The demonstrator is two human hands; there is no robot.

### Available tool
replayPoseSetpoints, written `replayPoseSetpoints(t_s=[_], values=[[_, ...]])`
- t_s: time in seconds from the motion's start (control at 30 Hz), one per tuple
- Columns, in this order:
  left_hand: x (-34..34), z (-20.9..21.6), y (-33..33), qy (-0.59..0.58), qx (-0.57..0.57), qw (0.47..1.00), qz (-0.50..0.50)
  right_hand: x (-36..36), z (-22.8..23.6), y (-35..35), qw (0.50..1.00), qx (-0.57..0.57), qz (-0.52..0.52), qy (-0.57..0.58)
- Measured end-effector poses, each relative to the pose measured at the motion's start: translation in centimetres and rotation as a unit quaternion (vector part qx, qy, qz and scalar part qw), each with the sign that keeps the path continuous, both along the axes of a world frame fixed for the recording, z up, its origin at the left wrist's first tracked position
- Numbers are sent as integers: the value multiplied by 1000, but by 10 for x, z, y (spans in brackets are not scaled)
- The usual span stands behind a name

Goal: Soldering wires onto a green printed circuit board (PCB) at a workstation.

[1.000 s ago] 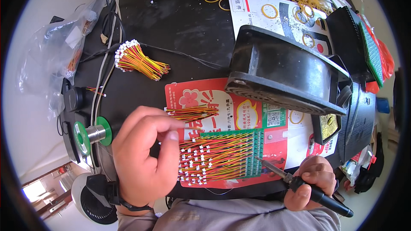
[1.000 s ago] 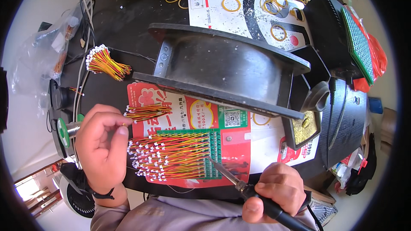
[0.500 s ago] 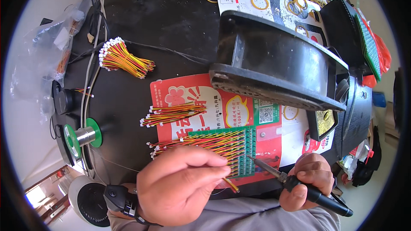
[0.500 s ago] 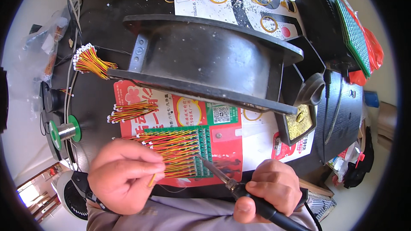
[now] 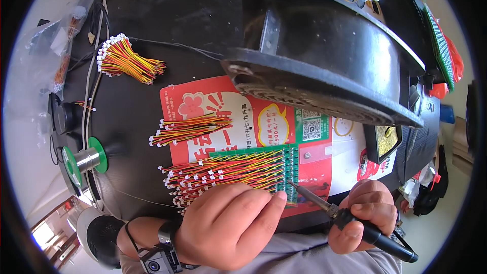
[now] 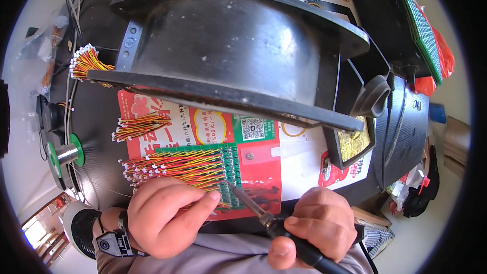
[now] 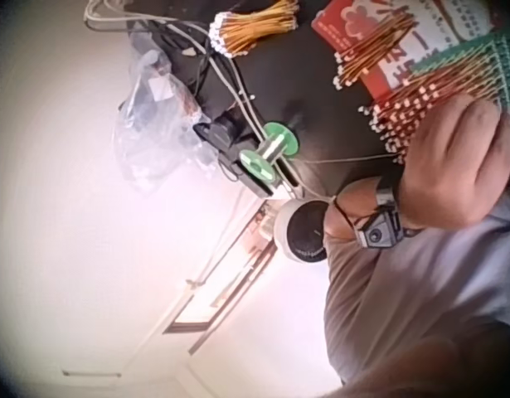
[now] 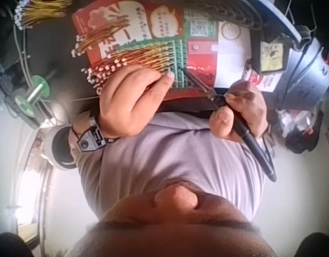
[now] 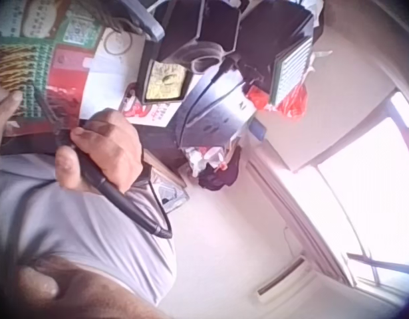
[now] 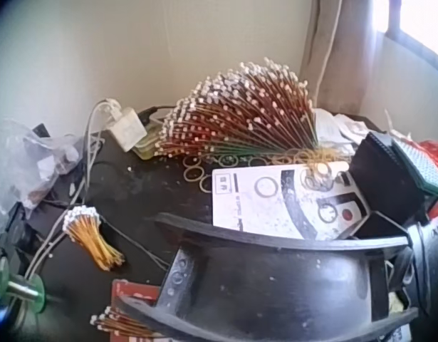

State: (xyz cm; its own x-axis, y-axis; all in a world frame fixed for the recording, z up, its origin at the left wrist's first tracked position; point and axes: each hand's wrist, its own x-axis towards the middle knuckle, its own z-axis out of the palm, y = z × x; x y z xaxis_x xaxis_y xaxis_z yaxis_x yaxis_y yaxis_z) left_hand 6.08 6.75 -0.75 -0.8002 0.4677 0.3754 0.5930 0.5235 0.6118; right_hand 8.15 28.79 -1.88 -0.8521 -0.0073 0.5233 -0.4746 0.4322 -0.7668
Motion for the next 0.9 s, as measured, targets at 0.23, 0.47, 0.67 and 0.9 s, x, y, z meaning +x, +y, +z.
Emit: replayPoseSetpoints(t_s=[0.23, 0.47, 0.67, 0.9], values=[[3, -4, 2, 33, -36, 999, -11, 1, -4, -5, 998, -3, -49, 26], [6, -10, 1, 47, -63, 997, 5, 1, -7, -5, 998, -11, -39, 39], [6, -10, 2, 36, -61, 997, 3, 1, -5, -5, 999, -6, -28, 20], [5, -11, 1, 44, -63, 997, 0, 0, -5, -7, 999, -1, -33, 15]])
